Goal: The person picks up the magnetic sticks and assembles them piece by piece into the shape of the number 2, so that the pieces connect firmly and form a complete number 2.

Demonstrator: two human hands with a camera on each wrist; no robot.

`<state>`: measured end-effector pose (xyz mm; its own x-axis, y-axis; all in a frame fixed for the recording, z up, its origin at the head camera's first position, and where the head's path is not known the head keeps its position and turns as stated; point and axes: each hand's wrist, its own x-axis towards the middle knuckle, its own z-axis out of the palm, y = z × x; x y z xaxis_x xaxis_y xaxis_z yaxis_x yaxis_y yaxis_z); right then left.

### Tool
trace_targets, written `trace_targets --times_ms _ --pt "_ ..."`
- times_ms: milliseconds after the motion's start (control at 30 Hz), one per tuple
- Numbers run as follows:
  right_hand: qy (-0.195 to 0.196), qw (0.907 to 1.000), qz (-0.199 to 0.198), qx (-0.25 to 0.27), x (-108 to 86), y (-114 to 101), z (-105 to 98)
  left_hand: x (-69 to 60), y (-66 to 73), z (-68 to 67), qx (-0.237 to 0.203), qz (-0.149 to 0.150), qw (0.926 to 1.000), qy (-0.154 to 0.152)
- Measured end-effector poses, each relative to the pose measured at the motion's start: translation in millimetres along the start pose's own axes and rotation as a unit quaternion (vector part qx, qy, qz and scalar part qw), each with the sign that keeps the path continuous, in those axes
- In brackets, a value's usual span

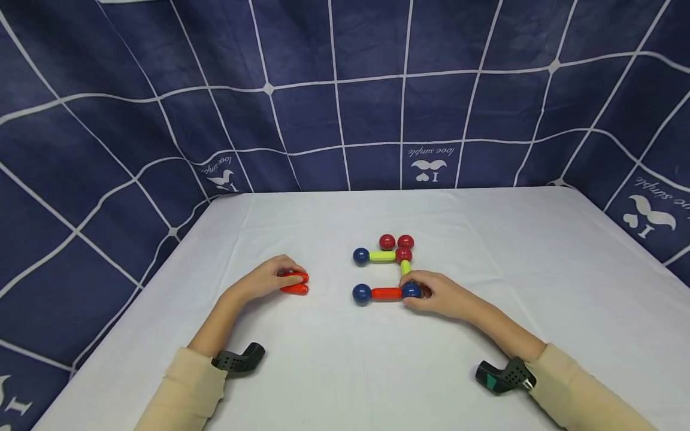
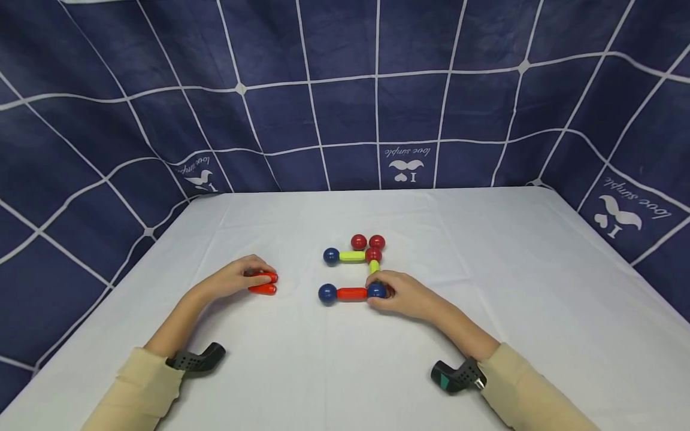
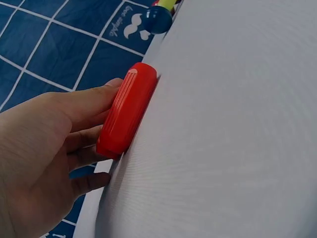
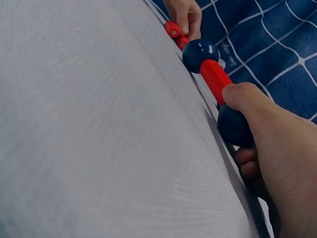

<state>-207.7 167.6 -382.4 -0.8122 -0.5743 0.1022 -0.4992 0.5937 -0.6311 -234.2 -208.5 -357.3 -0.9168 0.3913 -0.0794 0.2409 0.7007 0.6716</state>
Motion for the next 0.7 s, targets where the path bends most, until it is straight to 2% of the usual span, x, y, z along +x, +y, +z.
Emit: trace_targets --times_ms 167,300,400,500,567,700 --pt "0.001 0.9999 -0.005 0.016 -0.4 0 0 0.4 -1.6 3.0 -0.014 0.011 0.9997 0.014" --pt "0.001 0.9998 -0.003 0.018 -0.6 -1 1 1.7 -1.5 5.9 -0.015 -0.006 0.9988 0.046" --pt "0.0 0.9999 -0.001 0.016 -1.0 -1 2 3.2 5.5 8.9 -0.017 -0.021 0.9969 0.074" --pt "0.001 0.9999 0.003 0.016 -1.4 -1 2 4.6 19.7 13.7 -0.03 -0.027 0.9952 0.089" --pt "0.003 0.9999 0.005 0.016 -1.4 -1 2 4.2 31.5 18.0 -0.04 -0.026 0.9955 0.082" --pt "0.005 0.9998 0.007 0.016 -1.5 -1 2 2.6 52.4 29.5 -0.07 -0.021 0.9968 0.034"
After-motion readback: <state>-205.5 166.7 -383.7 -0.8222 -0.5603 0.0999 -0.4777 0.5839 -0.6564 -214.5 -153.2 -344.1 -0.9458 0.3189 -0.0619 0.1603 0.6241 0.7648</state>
